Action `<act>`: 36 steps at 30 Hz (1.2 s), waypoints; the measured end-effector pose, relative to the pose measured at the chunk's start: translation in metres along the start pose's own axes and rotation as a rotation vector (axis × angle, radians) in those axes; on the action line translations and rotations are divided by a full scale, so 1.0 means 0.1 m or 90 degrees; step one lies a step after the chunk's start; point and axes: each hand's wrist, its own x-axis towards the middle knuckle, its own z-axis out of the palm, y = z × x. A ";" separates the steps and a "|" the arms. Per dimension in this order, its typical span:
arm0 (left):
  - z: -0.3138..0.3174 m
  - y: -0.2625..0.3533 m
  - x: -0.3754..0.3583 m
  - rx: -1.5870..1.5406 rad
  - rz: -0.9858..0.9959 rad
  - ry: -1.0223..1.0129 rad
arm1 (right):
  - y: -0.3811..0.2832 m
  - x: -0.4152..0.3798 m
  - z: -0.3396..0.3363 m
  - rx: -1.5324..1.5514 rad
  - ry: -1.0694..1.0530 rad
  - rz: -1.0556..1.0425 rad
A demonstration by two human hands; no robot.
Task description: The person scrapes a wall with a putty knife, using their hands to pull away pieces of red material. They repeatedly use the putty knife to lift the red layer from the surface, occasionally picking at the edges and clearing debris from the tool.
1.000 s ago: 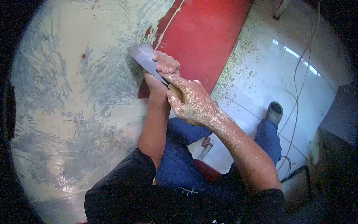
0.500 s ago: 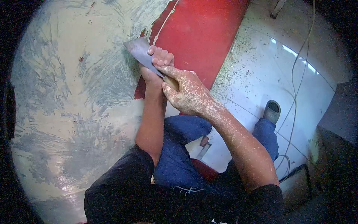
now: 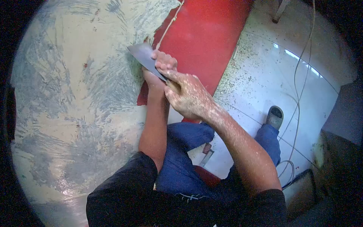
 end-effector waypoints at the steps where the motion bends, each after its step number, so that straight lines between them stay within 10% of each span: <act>1: -0.01 0.00 -0.03 0.009 -0.001 0.010 | 0.05 -0.01 0.02 0.003 0.005 -0.030; 36: -0.24 -0.15 -0.38 0.202 0.003 0.040 | 0.39 -0.16 0.10 -0.143 0.053 -0.060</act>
